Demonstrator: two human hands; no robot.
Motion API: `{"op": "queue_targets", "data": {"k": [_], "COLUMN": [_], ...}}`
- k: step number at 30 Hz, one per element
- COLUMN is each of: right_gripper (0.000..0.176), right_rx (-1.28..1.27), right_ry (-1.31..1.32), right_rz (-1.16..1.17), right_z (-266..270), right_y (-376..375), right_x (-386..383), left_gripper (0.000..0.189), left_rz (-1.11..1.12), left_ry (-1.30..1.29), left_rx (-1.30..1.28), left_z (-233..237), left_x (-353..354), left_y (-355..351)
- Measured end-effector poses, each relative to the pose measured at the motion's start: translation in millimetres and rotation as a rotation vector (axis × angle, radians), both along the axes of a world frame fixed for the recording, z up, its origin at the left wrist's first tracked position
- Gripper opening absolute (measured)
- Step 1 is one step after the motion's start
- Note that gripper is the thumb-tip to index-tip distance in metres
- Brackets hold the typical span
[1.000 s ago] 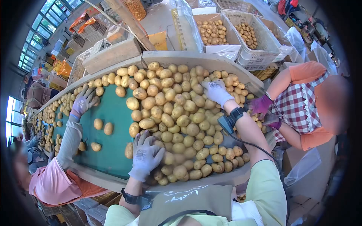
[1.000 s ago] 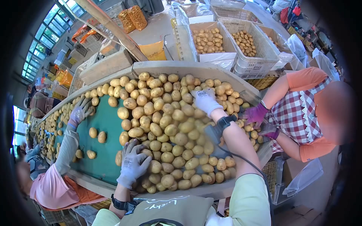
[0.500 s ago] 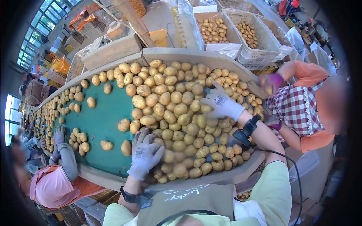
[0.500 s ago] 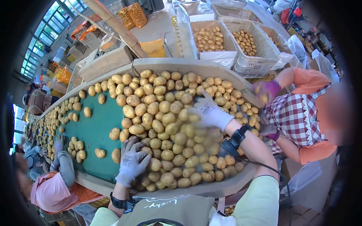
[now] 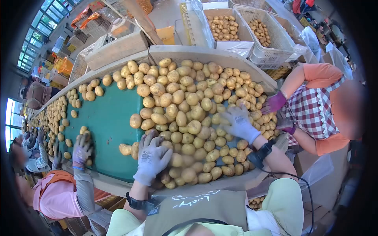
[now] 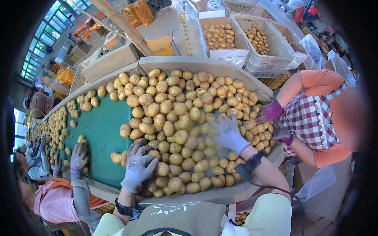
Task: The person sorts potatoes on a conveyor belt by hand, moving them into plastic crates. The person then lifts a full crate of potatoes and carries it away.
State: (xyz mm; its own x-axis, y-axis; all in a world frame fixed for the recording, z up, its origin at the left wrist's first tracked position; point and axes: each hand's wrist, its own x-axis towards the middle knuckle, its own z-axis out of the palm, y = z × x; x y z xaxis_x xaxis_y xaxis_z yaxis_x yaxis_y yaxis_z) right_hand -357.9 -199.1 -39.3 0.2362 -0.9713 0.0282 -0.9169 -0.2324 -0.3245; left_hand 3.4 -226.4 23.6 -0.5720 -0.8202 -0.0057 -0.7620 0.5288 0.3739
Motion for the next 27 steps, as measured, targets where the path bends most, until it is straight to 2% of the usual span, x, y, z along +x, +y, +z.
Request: {"op": "queue_targets", "data": {"k": [2,3,5,6,8,9,11,12,15,16,17,19,20,22,23,25,27], "right_gripper": [0.027,0.027,0.027,0.027,0.036,0.036,0.035,0.040,0.037,0.034,0.034,0.032,0.031,0.029,0.029,0.033,0.040], "right_rx": [-0.248,-0.253,-0.238,-0.243,0.139,0.131,0.302,0.377,0.310,0.178,0.176,0.306,0.018,-0.291,-0.284,-0.430,0.023], "right_ry": [0.180,0.177,-0.085,-0.090,-0.008,-0.010,-0.035,-0.025,0.039,-0.003,-0.001,0.081,0.090,-0.324,-0.315,-0.186,0.076], "right_rz": [-0.095,-0.102,-0.030,-0.030,-0.146,-0.146,-0.094,-0.048,-0.013,0.037,0.039,0.156,0.246,-0.173,-0.173,-0.399,-0.213], "right_z": [-7,-3,9,0,-28,-21,-3,5,-13,-19,-22,18,28,43,40,27,11], "right_y": [-23,-40,-84,-104,-136,-139,-144,-145,-138,-131,-130,-129,-127,-150,-167,-203,-206], "right_x": [-16,-13,10,20,35,35,29,25,24,24,18,11,-2,-19,-32,-47,-27], "left_gripper": [0.021,0.021,0.022,0.022,0.020,0.020,0.020,0.021,0.020,0.020,0.020,0.020,0.020,0.020,0.020,0.020,0.020], "left_rz": [-0.002,-0.007,0.008,0.008,-0.001,-0.001,-0.007,-0.014,-0.016,-0.011,-0.015,-0.018,-0.017,-0.014,-0.014,0.008,0.008], "left_ry": [-0.080,-0.084,-0.052,-0.057,-0.017,-0.018,0.006,0.000,-0.019,-0.016,0.001,0.020,0.032,0.052,0.060,0.039,0.047], "left_rx": [0.008,0.001,0.004,-0.001,-0.008,-0.017,-0.039,-0.036,-0.037,-0.036,-0.028,-0.037,-0.028,-0.023,-0.015,0.016,0.005], "left_z": [-3,-5,-8,-7,-6,-7,-11,-10,-9,-10,-10,-10,-9,-12,-13,-9,-7], "left_x": [-3,-3,-3,-3,-3,-1,2,2,1,1,2,4,4,5,3,1,1], "left_y": [-6,-7,-8,-7,-6,-6,-5,-5,-7,-7,-7,-10,-9,-6,-3,-5,-6]}}
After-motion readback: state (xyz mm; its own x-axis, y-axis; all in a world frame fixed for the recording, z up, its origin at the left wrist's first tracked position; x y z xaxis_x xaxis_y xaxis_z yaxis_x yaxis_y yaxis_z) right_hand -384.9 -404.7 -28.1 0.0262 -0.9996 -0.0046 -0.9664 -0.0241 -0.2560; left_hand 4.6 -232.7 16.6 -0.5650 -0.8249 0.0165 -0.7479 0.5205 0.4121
